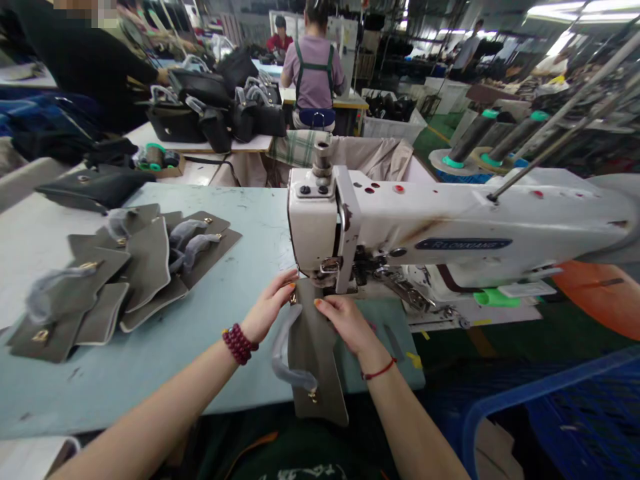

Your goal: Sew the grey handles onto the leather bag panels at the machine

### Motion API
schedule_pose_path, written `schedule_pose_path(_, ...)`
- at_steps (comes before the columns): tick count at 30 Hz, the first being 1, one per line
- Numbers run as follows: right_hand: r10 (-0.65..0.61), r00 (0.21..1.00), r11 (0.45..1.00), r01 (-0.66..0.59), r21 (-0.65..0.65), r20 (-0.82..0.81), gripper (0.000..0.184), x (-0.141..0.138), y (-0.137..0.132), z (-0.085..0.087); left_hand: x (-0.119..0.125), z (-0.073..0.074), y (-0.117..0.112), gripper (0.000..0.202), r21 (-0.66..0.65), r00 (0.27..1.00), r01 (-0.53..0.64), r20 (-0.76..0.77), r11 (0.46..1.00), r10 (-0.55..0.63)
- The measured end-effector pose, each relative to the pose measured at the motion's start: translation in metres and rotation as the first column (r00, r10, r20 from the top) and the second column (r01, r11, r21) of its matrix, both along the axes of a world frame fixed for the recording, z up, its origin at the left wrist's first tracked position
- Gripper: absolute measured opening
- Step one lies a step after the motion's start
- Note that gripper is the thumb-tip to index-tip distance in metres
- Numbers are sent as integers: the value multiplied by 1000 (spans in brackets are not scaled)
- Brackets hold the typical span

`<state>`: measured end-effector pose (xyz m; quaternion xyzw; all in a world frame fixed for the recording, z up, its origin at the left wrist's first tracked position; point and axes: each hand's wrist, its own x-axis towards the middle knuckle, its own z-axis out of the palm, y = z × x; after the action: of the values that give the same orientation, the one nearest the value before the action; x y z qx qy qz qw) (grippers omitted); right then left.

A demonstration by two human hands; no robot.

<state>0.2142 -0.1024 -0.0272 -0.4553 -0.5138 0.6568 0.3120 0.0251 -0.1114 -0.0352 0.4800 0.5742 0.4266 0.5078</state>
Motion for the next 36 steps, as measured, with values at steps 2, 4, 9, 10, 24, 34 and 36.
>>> schedule_pose_path(2, 3, 999, 1000, -3, -12, -36, 37, 1, -9, -4, -3, -18, -23, 55, 31, 998, -64, 1, 997, 64)
schedule_pose_path(4, -65, 995, 997, 61, -55, -73, 36, -3, -26, -12, -1, -35, -44, 63, 70, 997, -7, -77, 998, 13)
schedule_pose_path(9, -310, 948, 951, 309, -26, -70, 34, -19, -72, -23, 22, -34, -63, 55, 86, 990, -49, -127, 995, 59)
schedule_pose_path(10, -334, 942, 942, 335, 35, -37, 33, -21, -79, -21, 27, -27, -62, 50, 61, 992, -57, -109, 997, 63)
schedule_pose_path(24, -315, 939, 941, 292, 170, 134, 37, -13, -83, -6, 32, 10, -56, 57, -92, 996, -32, 78, 995, 39)
schedule_pose_path(34, -315, 939, 937, 285, 201, 136, 36, -16, -54, -4, 28, 19, -27, 54, -35, 997, -30, 64, 999, 32)
schedule_pose_path(36, -317, 936, 936, 283, 209, 151, 36, -17, -48, -3, 27, 20, -22, 50, -13, 998, -35, 50, 999, 36)
